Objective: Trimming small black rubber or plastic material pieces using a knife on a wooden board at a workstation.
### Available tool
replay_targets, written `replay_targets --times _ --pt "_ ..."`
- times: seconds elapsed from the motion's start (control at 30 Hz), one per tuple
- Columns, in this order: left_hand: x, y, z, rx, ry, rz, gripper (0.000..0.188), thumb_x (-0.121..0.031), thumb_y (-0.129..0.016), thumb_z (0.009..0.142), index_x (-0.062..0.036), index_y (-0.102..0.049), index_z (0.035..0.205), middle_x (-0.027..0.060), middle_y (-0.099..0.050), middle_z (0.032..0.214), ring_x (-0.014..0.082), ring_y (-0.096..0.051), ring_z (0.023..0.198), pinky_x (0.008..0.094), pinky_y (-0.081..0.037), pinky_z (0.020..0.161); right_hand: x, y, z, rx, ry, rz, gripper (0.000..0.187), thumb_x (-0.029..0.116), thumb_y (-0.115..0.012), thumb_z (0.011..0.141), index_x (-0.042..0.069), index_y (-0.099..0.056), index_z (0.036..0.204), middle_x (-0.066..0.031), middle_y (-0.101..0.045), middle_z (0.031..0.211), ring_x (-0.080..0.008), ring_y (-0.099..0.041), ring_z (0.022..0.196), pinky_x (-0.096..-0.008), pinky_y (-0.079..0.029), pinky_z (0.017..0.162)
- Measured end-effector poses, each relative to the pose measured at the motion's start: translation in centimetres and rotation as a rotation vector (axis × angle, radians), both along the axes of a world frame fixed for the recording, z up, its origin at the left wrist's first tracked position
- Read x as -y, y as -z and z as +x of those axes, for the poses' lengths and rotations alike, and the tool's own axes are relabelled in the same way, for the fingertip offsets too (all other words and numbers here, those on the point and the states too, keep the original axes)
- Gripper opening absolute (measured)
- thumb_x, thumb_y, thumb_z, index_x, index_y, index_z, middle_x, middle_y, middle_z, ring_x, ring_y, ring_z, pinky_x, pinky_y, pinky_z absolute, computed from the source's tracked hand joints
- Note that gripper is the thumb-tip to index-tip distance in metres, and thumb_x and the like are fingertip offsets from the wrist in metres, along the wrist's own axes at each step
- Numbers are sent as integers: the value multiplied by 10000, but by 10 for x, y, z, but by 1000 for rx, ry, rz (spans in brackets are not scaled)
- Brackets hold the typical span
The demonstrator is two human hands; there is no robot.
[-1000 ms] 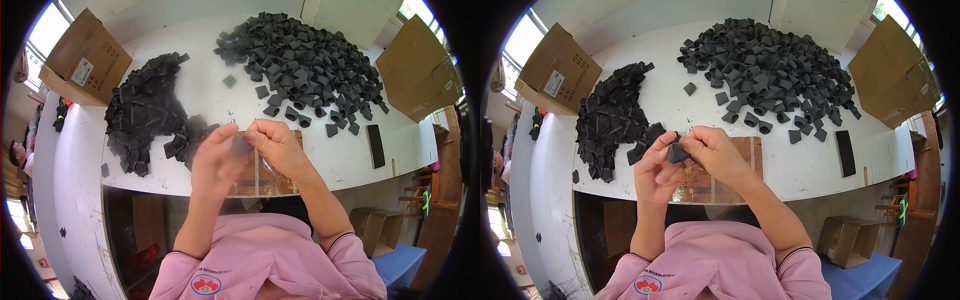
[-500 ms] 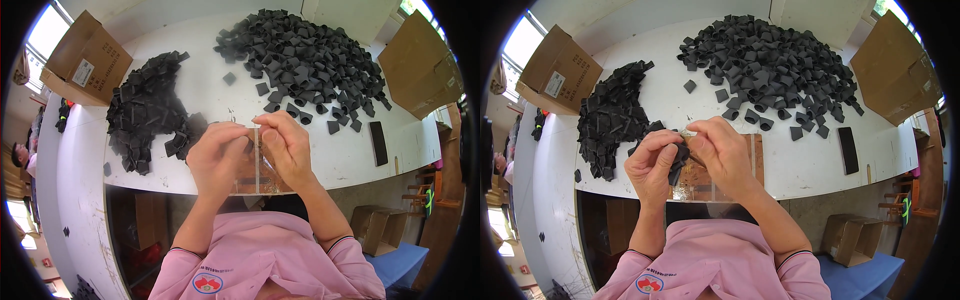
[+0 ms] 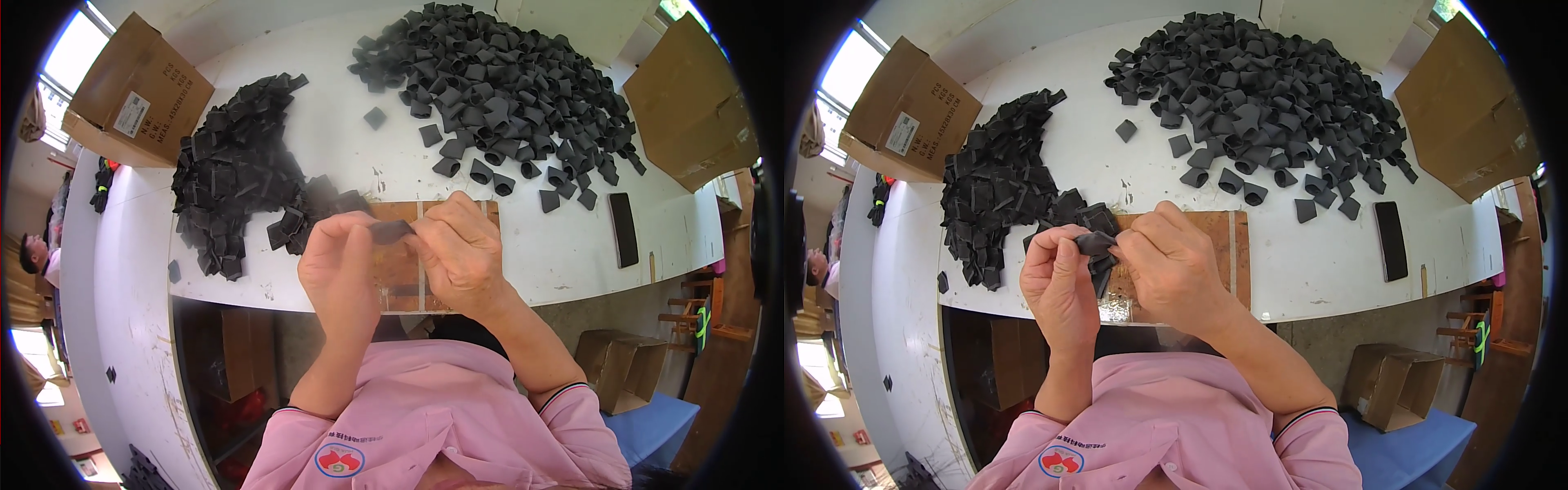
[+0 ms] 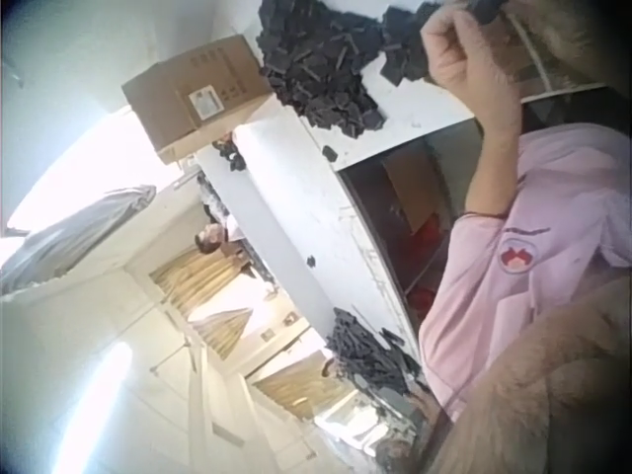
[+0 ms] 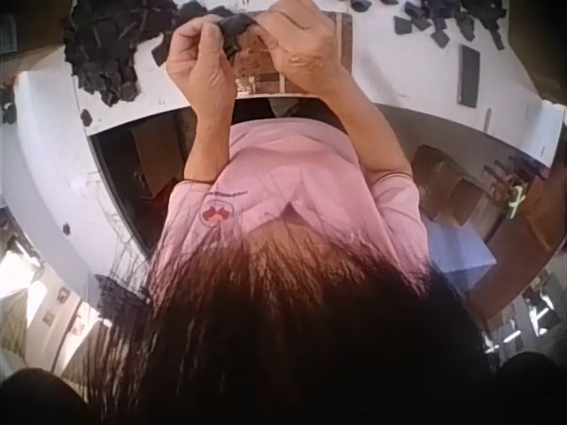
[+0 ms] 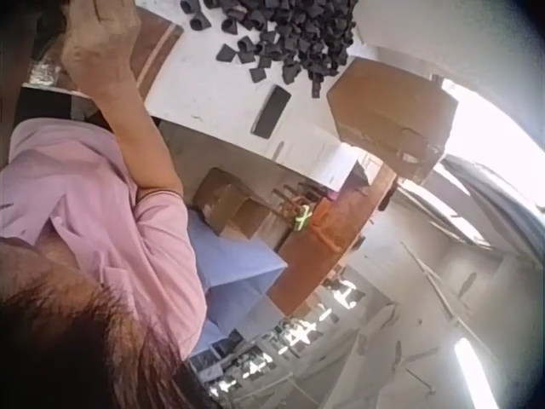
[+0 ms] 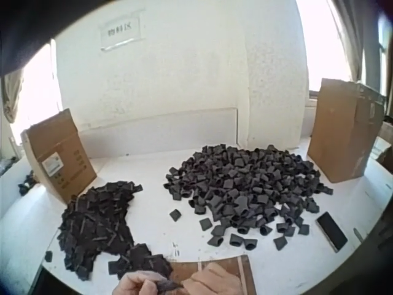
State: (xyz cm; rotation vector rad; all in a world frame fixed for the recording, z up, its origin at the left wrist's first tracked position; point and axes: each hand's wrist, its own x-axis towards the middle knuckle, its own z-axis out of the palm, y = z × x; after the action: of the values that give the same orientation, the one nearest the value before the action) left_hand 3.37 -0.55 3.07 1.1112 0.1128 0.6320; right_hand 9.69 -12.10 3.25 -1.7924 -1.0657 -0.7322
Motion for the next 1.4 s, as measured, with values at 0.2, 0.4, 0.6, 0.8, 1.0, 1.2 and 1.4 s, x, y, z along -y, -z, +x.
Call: replay_targets --times 0.2,0.4,0.6,0.8,1.0,1.2,1.4 --pt "-19 -13 5 -312 164 410 99 -61 -571 817 21 -574 872 39 -576 719 65 -517 631 168 -410 582 -1 -7 3 41 70 -122 101 27 -568 586 51 -477 622 -39 -403 618 -186 -427 566 -284 -365 447" --pt "-34 -24 13 -454 311 368 156 -125 -557 832 -12 -550 723 22 -514 545 13 -328 375 167 -239 349 -7 -8 2 79 135 -132 113 29 -561 538 52 -479 612 -31 -399 618 -174 -420 560 -269 -354 439" --pt "-33 -20 16 -626 510 17 144 -82 -455 820 1 -535 733 36 -491 521 30 -253 313 179 -211 322 -8 -4 1 89 155 -104 124 30 -576 534 43 -507 637 -27 -423 640 -169 -426 566 -265 -353 440" --pt "-40 -5 16 -234 807 -1389 125 -43 -386 805 27 -479 761 42 -453 542 56 -302 325 189 -234 312 -10 -4 -2 88 140 -84 124 19 -595 553 38 -514 645 -29 -426 645 -170 -434 567 -269 -354 439" --pt "-61 -6 -6 -53 443 -636 96 -54 -441 808 18 -505 809 44 -480 618 61 -376 408 180 -295 361 -4 -6 3 32 90 -33 131 13 -634 594 41 -514 640 -45 -425 629 -172 -440 548 -265 -347 435" --pt "-34 81 -40 -573 -186 1185 207 -61 -612 732 16 -518 900 111 -504 774 201 -510 617 305 -422 537 16 -46 45 -877 -44 488 267 256 -541 837 12 -638 788 17 -525 618 -34 -415 515 -174 -318 449" --pt "-51 113 -45 -482 -231 1361 133 4 -599 720 5 -552 844 145 -502 860 263 -540 703 325 -440 585 26 22 -19 -1139 -47 123 328 293 -509 852 -9 -620 784 -9 -530 603 -66 -445 533 -219 -357 475"
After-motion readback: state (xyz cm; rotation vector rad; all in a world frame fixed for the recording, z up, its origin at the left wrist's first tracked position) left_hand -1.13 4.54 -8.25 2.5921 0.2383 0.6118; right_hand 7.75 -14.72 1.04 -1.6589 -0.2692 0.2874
